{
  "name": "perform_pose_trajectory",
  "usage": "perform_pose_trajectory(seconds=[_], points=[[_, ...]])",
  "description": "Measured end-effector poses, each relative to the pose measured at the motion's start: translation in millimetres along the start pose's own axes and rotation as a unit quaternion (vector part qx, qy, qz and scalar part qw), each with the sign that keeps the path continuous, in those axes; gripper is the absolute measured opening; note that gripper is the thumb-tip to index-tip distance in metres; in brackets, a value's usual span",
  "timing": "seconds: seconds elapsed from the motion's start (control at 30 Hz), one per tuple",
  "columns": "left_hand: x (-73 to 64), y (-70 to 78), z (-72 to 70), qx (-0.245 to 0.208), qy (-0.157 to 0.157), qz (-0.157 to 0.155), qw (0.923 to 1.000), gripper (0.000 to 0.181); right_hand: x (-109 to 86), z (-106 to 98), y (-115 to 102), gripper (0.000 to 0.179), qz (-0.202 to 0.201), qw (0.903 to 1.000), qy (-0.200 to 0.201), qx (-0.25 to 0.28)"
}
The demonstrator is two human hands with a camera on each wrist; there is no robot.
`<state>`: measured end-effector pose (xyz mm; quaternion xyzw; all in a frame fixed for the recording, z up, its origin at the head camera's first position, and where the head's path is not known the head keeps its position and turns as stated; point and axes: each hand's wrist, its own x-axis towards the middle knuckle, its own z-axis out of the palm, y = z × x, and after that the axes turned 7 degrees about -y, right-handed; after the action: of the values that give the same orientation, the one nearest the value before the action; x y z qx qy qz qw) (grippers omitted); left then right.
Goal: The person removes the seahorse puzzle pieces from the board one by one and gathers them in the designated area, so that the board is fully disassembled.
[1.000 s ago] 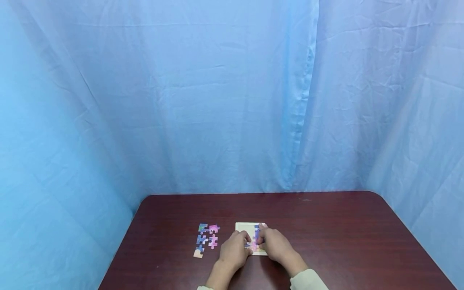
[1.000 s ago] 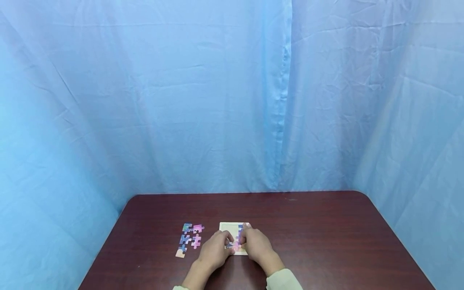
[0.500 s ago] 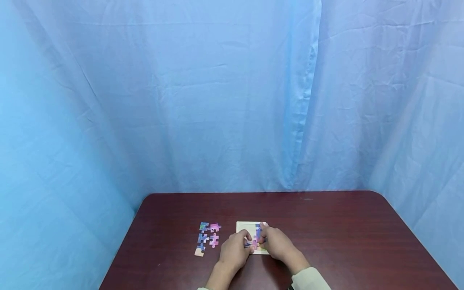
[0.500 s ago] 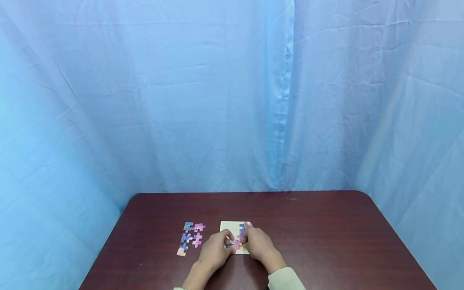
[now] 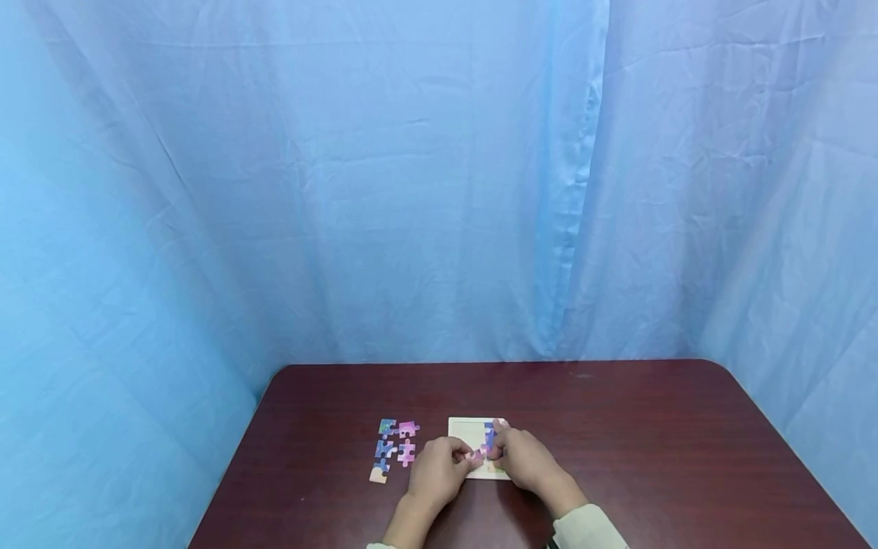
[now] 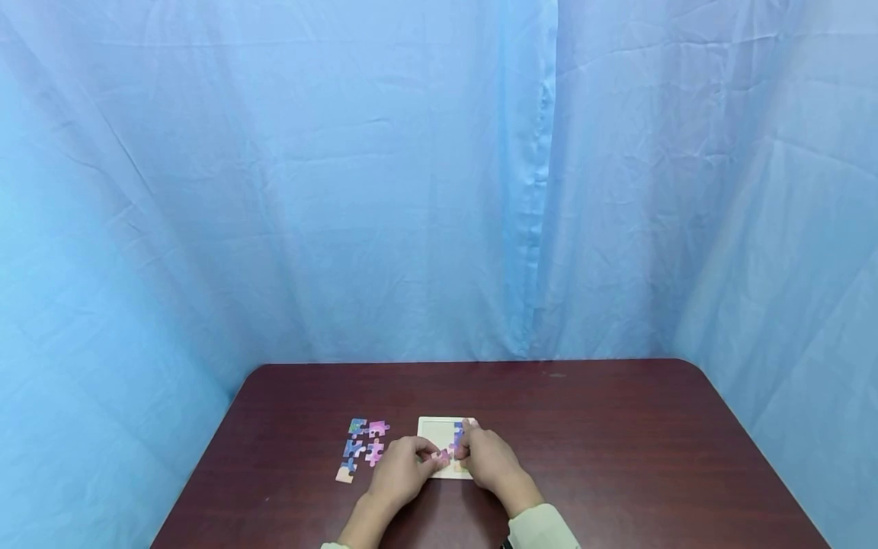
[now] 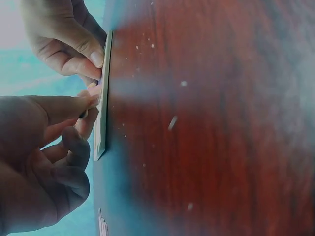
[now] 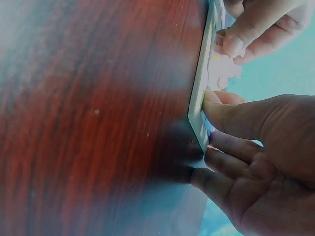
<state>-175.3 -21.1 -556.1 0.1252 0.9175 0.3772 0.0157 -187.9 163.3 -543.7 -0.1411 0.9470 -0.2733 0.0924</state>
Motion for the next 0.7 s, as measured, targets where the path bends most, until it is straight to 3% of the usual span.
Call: perform_pose_trajectory(seconds=[0.17,0.37,0.53,0.7], points=[[-2.5,0.8,-3.8,-0.01,0.001,-0.004,0.9999,0.002,0.2,-0.3,-0.4,0.028,0.004,1.0,-0.001,0.001],[-12.6,-3.8,-14.9,0.014,0.014,-0.012,0.9997,0.009,-0.1,1.7,-0.2,0.029,0.007,0.9999,0.009,-0.005],[-22.9,-14.2,-30.6,0.019,0.019,-0.033,0.9991,0.015,-0.9,2.4,0.0,0.028,0.004,0.9999,0.013,-0.002],[-33.3,-27.4,-46.8,0.03,0.043,-0.064,0.9966,0.017,-2.4,2.0,0.0,0.028,-0.003,0.9999,0.016,-0.002]])
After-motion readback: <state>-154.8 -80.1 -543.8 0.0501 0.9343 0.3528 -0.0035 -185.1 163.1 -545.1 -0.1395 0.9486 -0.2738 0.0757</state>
